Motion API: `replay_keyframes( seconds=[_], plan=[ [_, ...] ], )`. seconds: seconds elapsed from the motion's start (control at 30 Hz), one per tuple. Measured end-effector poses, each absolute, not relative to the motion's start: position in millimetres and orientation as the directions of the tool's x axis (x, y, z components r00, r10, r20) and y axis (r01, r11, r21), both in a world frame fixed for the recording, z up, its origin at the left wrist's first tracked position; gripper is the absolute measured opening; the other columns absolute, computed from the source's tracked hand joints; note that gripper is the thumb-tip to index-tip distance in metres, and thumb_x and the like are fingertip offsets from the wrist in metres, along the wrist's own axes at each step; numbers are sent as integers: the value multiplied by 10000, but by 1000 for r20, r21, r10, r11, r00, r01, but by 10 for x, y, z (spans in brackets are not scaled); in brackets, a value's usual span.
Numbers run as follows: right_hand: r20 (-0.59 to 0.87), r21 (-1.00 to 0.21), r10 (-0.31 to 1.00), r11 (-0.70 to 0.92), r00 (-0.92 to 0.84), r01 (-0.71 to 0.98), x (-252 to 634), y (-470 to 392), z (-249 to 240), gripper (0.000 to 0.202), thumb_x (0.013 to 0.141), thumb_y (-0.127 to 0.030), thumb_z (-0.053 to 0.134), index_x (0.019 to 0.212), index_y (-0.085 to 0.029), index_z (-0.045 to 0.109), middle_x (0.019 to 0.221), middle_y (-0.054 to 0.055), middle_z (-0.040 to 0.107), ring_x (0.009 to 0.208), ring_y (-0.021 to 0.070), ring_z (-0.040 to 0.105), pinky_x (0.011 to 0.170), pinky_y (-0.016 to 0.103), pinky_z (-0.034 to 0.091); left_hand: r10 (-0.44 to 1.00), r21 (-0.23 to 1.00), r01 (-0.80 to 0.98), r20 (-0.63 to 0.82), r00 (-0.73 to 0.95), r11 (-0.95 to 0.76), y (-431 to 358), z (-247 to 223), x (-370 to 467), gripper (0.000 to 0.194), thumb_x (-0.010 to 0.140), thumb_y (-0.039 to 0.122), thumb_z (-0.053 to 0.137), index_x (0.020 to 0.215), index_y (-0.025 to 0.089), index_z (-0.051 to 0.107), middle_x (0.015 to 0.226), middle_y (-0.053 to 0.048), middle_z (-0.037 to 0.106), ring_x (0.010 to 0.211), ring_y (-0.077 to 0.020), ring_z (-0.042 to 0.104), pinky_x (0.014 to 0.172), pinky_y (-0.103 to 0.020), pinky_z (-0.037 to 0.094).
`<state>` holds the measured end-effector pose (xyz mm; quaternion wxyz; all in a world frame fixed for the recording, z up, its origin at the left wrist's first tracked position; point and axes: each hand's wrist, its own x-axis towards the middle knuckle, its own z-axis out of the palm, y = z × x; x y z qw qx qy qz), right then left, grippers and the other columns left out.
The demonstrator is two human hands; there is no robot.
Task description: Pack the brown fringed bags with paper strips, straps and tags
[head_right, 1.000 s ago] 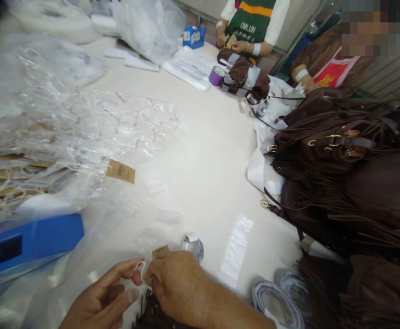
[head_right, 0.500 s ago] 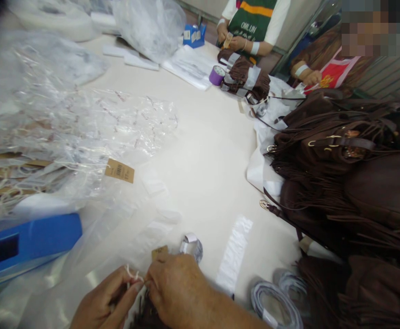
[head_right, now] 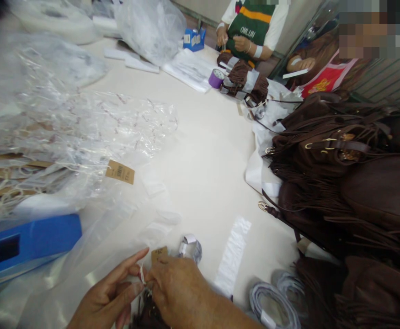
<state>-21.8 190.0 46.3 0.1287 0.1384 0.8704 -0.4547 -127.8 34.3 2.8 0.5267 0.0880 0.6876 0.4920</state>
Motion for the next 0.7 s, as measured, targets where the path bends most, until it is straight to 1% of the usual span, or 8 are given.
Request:
replay_keyframes(
  seconds=[0.1, 0.17, 0.3, 0.43, 0.5, 0.57, 0.63, 0.7],
  plan=[
    [-375, -734, 134, 561, -917, 382, -224, 1901, 474, 140, 899, -134, 446, 881, -170, 580, 930, 48, 636, 787, 144, 614, 699, 230, 453, 677, 793, -252, -607, -416, 555, 339, 30, -1306, 358, 814, 550, 633, 960, 232, 708, 577, 41, 582, 419, -95, 485, 452, -204, 386],
    [-402, -707, 142, 580, -904, 405, -236, 1899, 490, 135, 884, -132, 459, 880, -164, 590, 928, 55, 641, 772, 150, 616, 686, 237, 456, 715, 829, -124, -538, -446, 546, 327, 44, -1330, 285, 844, 515, 598, 840, 244, 688, 692, 22, 628, 461, -98, 501, 472, -209, 388],
    [-440, -659, 130, 625, -889, 418, -259, 1877, 514, 163, 904, -177, 456, 916, -166, 617, 931, 58, 653, 813, 177, 635, 728, 267, 487, 818, 875, 114, -383, -429, 470, 294, 94, -1394, 152, 864, 375, 554, 803, 251, 620, 874, -4, 640, 605, -126, 559, 614, -224, 441],
    [-400, -611, 85, 718, -913, 334, -257, 1834, 488, 207, 933, -195, 424, 1013, -141, 607, 1074, 108, 638, 910, 212, 630, 767, 310, 515, 867, 844, 233, -424, -263, 483, 274, 130, -1454, 59, 804, 270, 573, 755, 244, 590, 812, -15, 605, 657, -156, 562, 629, -234, 431],
    [-358, -589, 64, 759, -931, 279, -246, 1824, 470, 245, 942, -178, 406, 1098, -111, 582, 1182, 152, 604, 1014, 235, 606, 804, 330, 518, 861, 843, 201, -458, -220, 499, 273, 128, -1463, 95, 789, 291, 598, 712, 237, 584, 753, -14, 588, 650, -161, 547, 596, -229, 419],
    [-349, -591, 52, 762, -936, 263, -230, 1843, 472, 256, 946, -157, 396, 1124, -103, 573, 1226, 162, 583, 1053, 232, 590, 827, 327, 513, 848, 860, 51, -488, -207, 508, 273, 116, -1454, 193, 821, 374, 588, 697, 227, 584, 711, -8, 570, 600, -145, 517, 541, -217, 401],
    [-367, -626, 78, 716, -927, 308, -210, 1901, 502, 233, 952, -148, 403, 1091, -144, 590, 1167, 110, 611, 976, 192, 606, 814, 294, 507, 818, 852, -154, -524, -236, 501, 271, 101, -1432, 305, 850, 476, 564, 692, 215, 589, 715, 0, 561, 532, -110, 470, 485, -203, 375],
    [-369, -648, 164, 660, -915, 380, -189, 1994, 554, 242, 953, -137, 416, 1105, -191, 596, 1112, 58, 628, 935, 163, 607, 824, 273, 494, 770, 822, -313, -561, -305, 475, 264, 84, -1406, 375, 842, 543, 581, 687, 202, 605, 774, 1, 580, 475, -70, 421, 444, -195, 345]
  ],
)
